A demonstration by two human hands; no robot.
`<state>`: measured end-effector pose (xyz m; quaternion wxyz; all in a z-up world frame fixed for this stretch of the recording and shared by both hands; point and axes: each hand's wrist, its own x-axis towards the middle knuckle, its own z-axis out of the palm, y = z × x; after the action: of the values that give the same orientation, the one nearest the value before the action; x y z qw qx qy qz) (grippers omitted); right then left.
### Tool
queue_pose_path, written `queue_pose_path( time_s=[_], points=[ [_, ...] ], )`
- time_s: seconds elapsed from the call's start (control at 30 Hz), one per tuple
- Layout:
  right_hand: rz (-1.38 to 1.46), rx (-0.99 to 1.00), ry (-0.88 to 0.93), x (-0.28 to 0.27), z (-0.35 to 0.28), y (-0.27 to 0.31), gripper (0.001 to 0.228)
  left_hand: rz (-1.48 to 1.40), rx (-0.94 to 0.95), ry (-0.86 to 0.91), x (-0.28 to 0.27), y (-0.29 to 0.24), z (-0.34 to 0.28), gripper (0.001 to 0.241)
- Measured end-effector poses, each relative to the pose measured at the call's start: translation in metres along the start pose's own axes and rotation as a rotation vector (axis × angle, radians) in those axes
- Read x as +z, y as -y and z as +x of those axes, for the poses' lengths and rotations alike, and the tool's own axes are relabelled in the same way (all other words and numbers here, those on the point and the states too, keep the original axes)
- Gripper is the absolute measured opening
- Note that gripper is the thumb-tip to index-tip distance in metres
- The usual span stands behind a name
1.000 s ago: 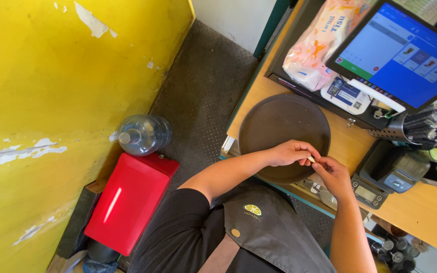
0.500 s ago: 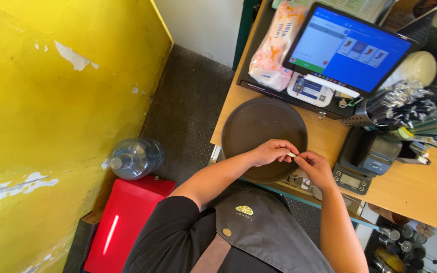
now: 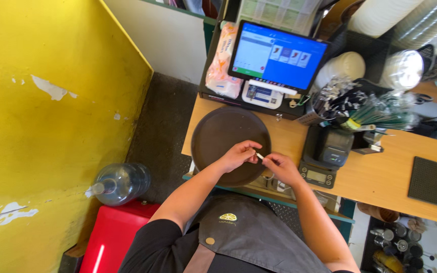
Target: The person handles a white cable on a black tray, repeatedly folding and twisting it with both hands. The person also briefly touches a tablet screen on the counter. The cable remains on the tray throughout the video.
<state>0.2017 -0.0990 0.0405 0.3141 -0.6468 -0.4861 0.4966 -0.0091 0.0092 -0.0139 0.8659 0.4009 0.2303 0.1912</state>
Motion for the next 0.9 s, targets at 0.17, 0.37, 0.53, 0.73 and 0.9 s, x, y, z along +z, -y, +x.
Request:
queue_pose_path(
  time_s=[0.17,0.37,0.53,0.73,0.9],
  points=[
    [-0.088,-0.145,0.023,-0.008,0.003,-0.002,0.025,0.069,0.026,-0.087,0.004,0.01,0.009,0.021],
    [0.002,-0.121,0.072,-0.008,-0.003,-0.024,0.019,0.179,0.148,-0.189,0.004,0.032,0.002,0.015],
    [0.002,-0.184,0.089,-0.012,-0.009,-0.011,0.016,0.219,0.175,-0.273,0.022,0.022,-0.001,0.014],
    [0.017,-0.294,0.11,-0.017,-0.011,-0.01,0.014,0.139,0.198,-0.286,0.019,0.03,0.002,0.013],
    [-0.019,-0.371,0.089,-0.021,-0.011,-0.018,0.015,0.143,0.198,-0.308,0.024,0.033,0.003,0.014]
  ],
)
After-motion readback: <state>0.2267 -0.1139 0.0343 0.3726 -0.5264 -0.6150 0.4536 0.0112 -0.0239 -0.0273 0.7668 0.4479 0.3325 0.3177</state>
